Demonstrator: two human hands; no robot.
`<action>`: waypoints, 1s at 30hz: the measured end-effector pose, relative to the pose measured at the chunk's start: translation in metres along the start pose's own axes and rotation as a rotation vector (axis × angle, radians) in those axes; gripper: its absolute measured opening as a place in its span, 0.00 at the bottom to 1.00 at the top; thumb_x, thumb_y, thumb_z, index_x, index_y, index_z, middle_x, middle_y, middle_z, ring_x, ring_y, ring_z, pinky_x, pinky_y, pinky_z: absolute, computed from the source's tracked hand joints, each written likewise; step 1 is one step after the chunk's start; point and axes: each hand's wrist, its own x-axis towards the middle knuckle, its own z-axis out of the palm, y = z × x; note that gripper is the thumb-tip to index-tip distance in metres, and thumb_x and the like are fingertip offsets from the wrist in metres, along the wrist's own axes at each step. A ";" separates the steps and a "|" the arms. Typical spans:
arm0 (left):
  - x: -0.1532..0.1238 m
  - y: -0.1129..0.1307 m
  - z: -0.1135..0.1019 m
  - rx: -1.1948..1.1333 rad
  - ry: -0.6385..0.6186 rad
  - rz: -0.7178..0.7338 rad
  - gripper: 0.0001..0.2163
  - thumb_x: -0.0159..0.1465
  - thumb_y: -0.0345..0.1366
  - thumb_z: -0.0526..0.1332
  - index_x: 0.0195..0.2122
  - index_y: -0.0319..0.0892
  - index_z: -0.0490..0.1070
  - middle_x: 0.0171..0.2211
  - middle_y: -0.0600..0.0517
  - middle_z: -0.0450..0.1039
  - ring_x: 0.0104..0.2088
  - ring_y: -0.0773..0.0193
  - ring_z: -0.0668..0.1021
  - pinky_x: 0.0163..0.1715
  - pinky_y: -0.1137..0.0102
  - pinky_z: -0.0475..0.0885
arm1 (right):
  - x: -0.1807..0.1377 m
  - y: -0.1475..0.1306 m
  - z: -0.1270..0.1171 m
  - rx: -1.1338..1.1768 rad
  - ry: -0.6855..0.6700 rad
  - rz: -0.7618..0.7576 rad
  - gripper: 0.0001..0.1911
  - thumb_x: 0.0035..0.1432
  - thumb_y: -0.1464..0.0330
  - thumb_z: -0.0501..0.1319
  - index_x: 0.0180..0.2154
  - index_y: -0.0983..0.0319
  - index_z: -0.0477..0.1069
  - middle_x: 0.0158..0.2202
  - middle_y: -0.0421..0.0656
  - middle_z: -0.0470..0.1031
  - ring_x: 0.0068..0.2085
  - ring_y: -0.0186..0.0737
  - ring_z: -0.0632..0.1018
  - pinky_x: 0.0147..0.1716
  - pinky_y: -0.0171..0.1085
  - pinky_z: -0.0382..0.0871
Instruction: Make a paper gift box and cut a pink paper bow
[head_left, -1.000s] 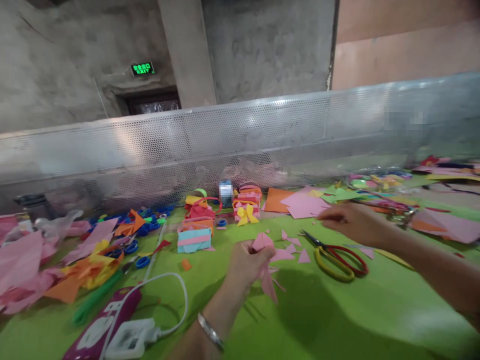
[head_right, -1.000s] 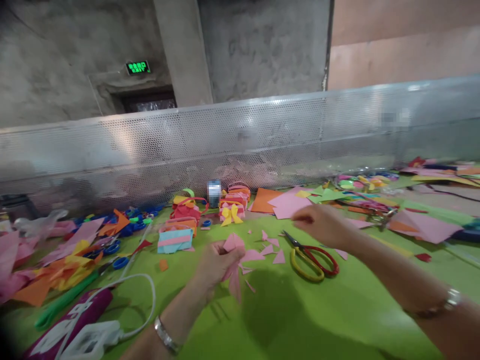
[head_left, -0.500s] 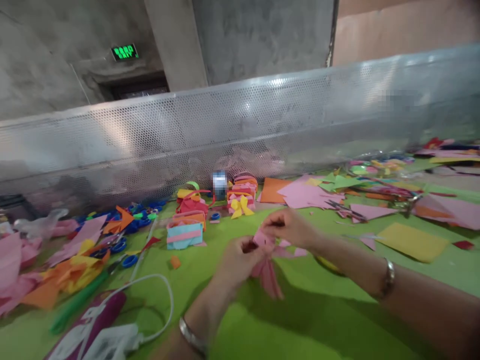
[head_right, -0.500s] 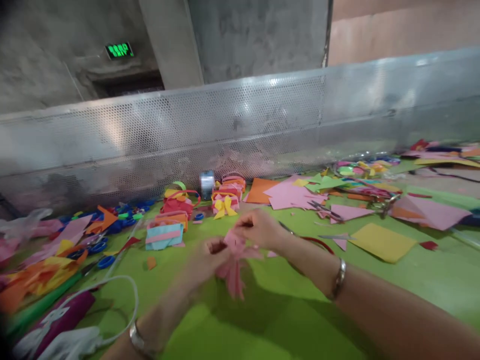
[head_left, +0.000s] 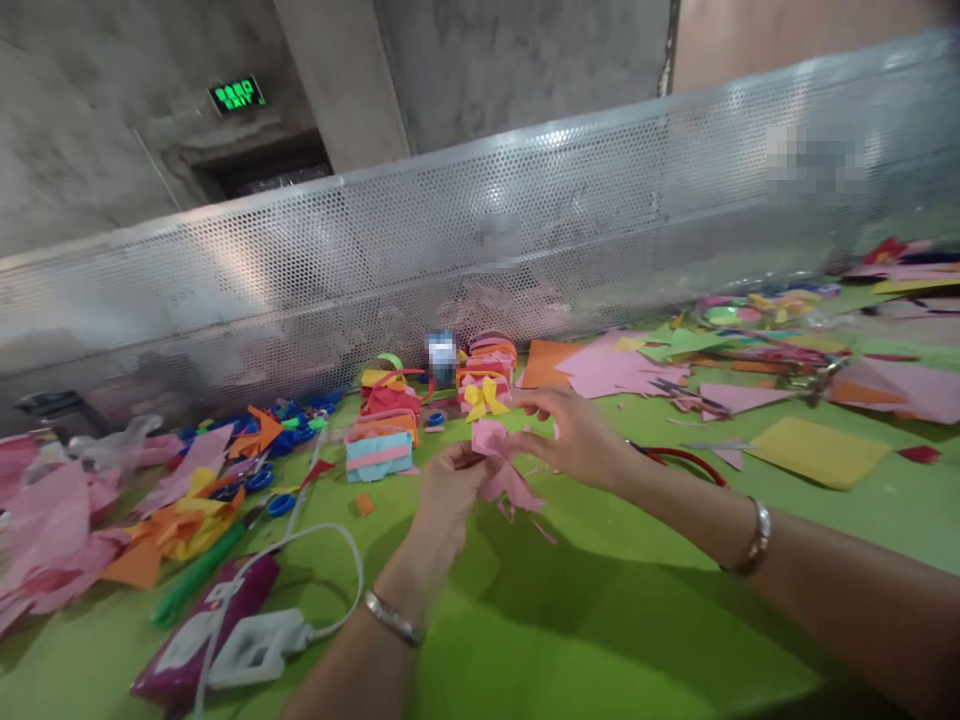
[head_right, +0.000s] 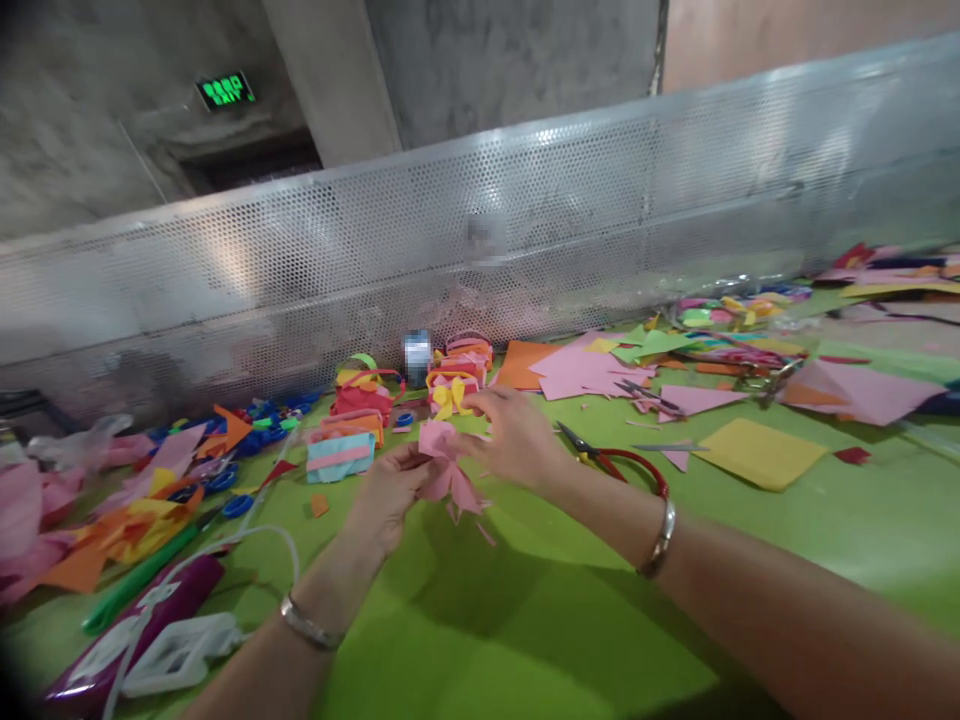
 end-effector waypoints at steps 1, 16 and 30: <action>0.000 0.000 -0.001 -0.008 -0.016 0.003 0.10 0.41 0.30 0.70 0.26 0.39 0.75 0.26 0.51 0.77 0.26 0.68 0.74 0.30 0.72 0.67 | 0.000 0.000 0.000 0.020 -0.011 -0.008 0.24 0.48 0.59 0.63 0.46 0.63 0.71 0.46 0.50 0.72 0.46 0.48 0.71 0.45 0.43 0.63; -0.002 0.004 -0.002 -0.037 -0.046 -0.139 0.06 0.44 0.30 0.69 0.24 0.37 0.73 0.22 0.52 0.74 0.22 0.70 0.74 0.25 0.75 0.68 | 0.005 0.026 0.011 0.598 -0.290 0.374 0.08 0.41 0.64 0.66 0.21 0.63 0.75 0.16 0.35 0.69 0.19 0.28 0.64 0.20 0.30 0.57; 0.000 0.008 -0.006 -0.118 0.134 -0.160 0.03 0.51 0.27 0.63 0.23 0.40 0.70 0.24 0.54 0.73 0.24 0.70 0.73 0.27 0.74 0.67 | 0.023 0.062 -0.032 0.369 -0.162 0.379 0.05 0.45 0.67 0.62 0.24 0.62 0.71 0.25 0.45 0.75 0.29 0.39 0.75 0.30 0.38 0.68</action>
